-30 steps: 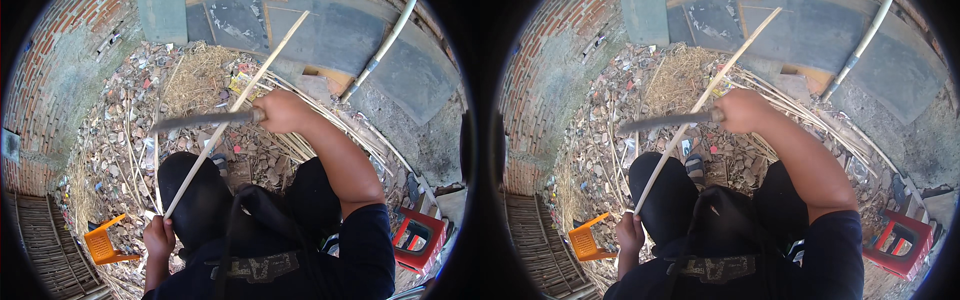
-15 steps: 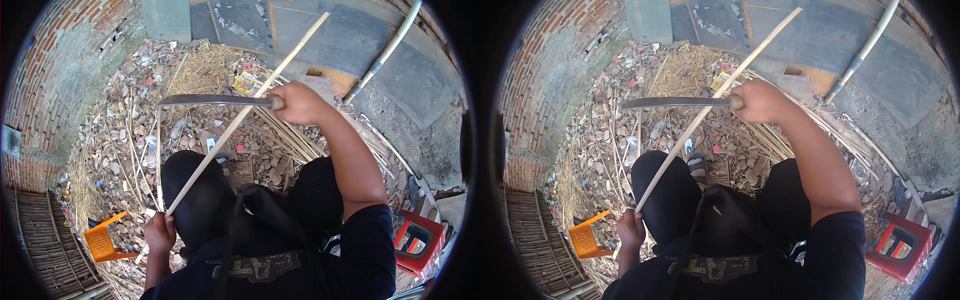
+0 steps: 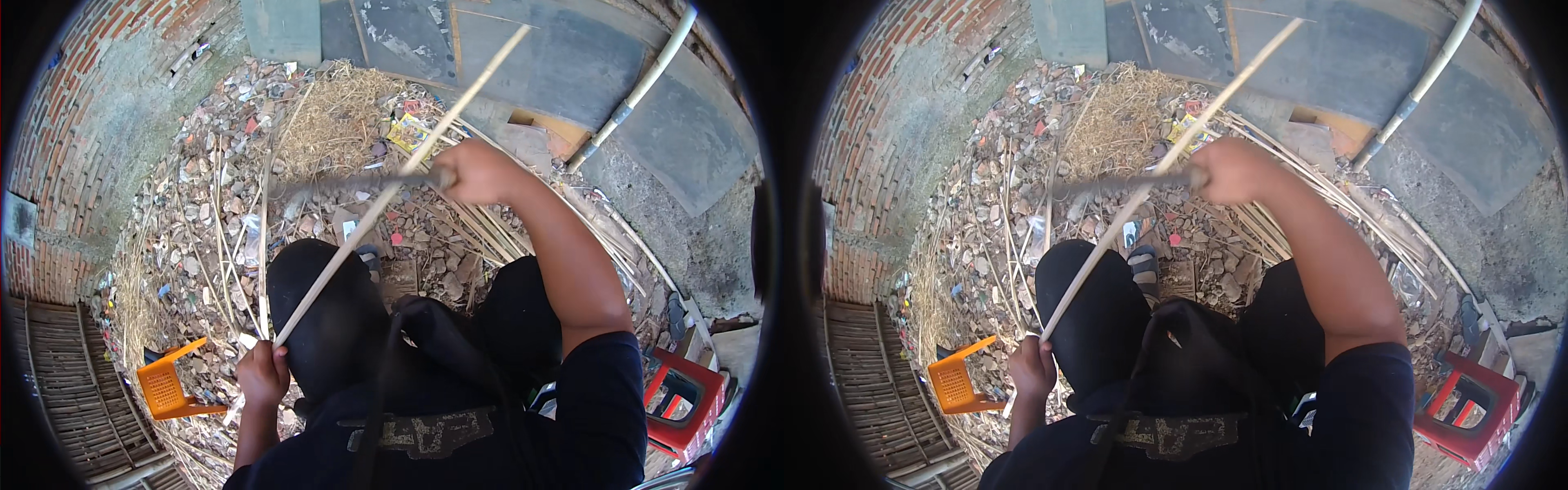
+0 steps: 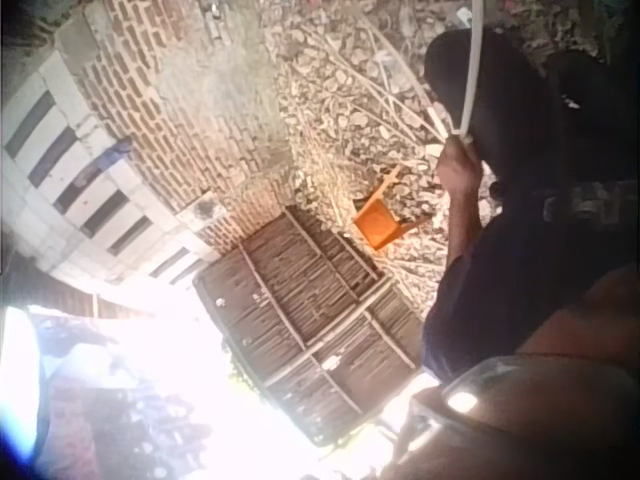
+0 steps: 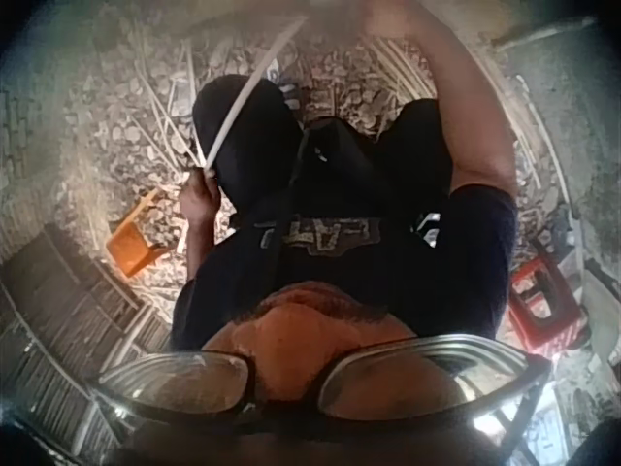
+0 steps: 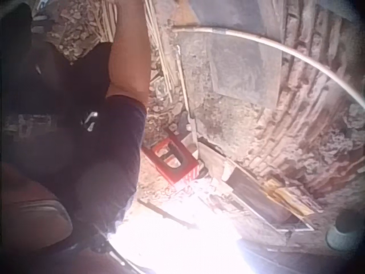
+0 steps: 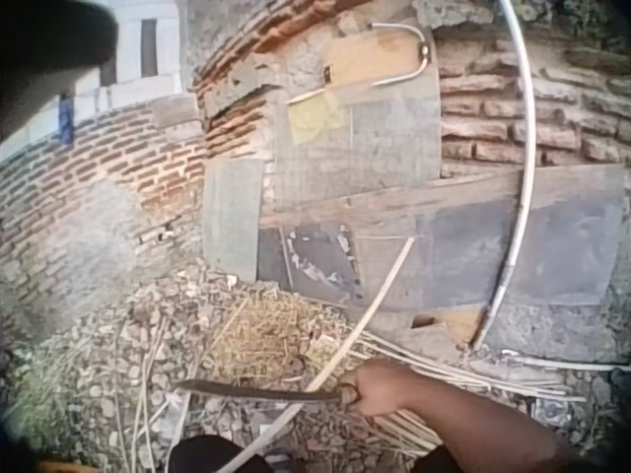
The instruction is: The person holds a bamboo stick with one hand and repeatedly shaves another bamboo stick with a knife.
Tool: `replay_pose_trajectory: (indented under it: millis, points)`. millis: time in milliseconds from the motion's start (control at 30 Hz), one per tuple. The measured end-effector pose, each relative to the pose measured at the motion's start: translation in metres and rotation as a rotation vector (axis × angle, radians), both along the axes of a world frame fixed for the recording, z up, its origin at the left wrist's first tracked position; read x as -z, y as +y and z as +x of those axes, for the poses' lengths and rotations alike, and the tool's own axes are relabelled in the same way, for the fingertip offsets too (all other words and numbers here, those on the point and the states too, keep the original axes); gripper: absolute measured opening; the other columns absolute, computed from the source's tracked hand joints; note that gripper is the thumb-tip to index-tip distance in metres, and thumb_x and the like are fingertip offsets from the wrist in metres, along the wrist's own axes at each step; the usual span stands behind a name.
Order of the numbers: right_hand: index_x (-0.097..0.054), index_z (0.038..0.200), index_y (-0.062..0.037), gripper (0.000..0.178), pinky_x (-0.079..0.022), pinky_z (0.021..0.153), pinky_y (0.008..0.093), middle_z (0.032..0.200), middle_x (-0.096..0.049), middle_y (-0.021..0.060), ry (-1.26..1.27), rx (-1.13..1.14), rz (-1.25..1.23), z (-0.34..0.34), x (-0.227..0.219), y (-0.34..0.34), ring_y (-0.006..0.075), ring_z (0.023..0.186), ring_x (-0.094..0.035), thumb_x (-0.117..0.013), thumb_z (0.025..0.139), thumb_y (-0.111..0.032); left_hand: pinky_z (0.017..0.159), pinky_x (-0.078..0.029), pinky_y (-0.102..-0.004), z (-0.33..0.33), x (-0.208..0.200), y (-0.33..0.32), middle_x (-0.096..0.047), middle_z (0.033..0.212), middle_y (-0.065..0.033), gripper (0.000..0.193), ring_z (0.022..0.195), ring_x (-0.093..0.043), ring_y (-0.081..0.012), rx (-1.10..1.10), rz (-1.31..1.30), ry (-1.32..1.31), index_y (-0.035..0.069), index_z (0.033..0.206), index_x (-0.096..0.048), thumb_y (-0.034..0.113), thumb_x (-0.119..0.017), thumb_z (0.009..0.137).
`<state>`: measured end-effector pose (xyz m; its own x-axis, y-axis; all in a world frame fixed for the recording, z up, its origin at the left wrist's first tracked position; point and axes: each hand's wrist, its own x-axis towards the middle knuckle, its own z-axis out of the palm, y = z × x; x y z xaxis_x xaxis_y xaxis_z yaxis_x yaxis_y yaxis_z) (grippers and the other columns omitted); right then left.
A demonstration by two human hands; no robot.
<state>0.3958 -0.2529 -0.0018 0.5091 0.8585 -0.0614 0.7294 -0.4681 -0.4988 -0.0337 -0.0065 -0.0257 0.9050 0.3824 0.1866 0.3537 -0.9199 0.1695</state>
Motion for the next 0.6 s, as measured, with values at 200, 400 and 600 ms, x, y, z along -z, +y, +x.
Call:
replay_pose_trajectory:
  millis: [200,400,600]
  points:
    - [-0.071,0.103,-0.0035,0.031,-0.051,0.074,0.0432,0.084,-0.069,0.0185,0.087,0.339,0.064,0.026,0.013,-0.018,0.0296,0.080,-0.067,-0.072,0.078,-0.021,0.050,-0.043,-0.0505,0.002,-0.002,-0.004,-0.055,0.062,-0.0177,0.030,0.055,-0.056,-0.0417,-0.003,0.061,-0.014,0.005,0.081,-0.052,0.028,-0.057,0.099]
    - [-0.069,0.099,-0.0047,0.026,-0.052,0.074,0.0413,0.082,-0.068,0.0159,-0.027,0.020,-0.009,-0.006,-0.004,-0.003,0.0301,0.076,-0.066,-0.071,0.076,-0.017,0.052,-0.043,-0.0519,-0.001,-0.006,-0.003,-0.054,0.063,-0.0183,0.028,0.057,-0.056,-0.0425,-0.036,0.051,0.059,0.005,0.082,-0.051,0.026,-0.057,0.098]
    - [-0.070,0.103,0.0012,0.034,-0.052,0.078,0.0389,0.083,-0.069,0.0184,0.346,0.464,0.111,0.054,0.033,-0.033,0.0269,0.079,-0.066,-0.072,0.078,-0.020,0.051,-0.042,-0.0507,0.005,0.002,0.006,-0.052,0.061,-0.0161,0.030,0.055,-0.054,-0.0404,0.043,0.136,0.003,0.005,0.081,-0.049,0.028,-0.057,0.098]
